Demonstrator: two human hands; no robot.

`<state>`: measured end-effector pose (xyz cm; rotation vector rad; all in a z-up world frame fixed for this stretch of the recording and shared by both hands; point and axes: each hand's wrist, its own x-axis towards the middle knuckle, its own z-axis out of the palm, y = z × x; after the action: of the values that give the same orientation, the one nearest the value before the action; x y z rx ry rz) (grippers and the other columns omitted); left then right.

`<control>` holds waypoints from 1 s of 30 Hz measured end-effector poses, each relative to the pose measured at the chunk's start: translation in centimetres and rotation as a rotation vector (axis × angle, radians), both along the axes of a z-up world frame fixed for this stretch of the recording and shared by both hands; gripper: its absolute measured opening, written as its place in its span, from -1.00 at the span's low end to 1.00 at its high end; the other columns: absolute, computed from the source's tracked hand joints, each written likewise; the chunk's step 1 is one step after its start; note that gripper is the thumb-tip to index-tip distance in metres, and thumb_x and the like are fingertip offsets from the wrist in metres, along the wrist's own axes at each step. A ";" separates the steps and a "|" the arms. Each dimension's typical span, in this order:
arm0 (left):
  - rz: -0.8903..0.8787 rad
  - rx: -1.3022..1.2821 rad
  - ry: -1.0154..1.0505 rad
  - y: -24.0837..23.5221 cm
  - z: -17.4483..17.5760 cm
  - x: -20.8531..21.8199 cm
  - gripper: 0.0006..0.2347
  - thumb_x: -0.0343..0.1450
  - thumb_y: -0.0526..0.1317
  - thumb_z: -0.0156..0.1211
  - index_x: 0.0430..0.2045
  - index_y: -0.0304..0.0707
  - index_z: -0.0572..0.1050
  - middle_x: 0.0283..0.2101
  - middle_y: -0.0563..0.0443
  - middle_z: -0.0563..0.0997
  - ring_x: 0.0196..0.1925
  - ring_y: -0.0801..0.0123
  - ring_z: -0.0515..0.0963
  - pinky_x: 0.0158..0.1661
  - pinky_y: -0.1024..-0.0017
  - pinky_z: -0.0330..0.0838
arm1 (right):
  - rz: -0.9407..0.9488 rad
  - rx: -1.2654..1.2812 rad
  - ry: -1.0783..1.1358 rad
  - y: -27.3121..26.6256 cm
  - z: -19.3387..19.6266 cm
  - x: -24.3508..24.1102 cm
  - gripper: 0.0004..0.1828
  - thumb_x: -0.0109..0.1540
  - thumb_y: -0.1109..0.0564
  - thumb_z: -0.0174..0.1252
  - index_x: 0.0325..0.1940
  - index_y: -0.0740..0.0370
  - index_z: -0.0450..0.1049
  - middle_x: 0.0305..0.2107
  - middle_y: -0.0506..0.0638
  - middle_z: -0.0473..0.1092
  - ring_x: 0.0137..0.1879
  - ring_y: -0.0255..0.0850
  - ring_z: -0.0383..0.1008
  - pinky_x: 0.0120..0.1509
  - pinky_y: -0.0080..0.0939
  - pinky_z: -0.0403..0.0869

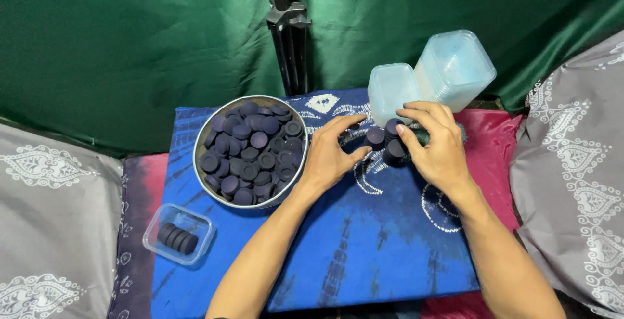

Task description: The person repeatedly picks small dark circular objects from a metal bowl and stacks them into small piles on a blue patterned tablecloth. The hands handle the objects one at a time, building several small stacks while the bowl remains to the left.

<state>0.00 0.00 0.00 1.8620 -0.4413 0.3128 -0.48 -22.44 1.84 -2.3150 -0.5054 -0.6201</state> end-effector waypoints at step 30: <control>0.128 0.632 0.088 13.9 1.3 -5.3 -0.81 0.29 -0.17 0.39 -0.27 -0.13 0.67 -0.14 -0.02 0.59 0.05 0.21 0.39 0.27 0.18 -0.02 | 0.359 -0.393 0.063 16.8 -1.7 0.3 -0.86 0.19 0.17 0.14 -0.25 -0.01 0.58 -0.09 -0.12 0.44 0.32 -0.09 0.29 0.35 0.04 0.21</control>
<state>-5.30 13.87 1.26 2.5170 -0.3869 0.1849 -0.14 -5.61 0.16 -2.5012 -1.0620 -0.2902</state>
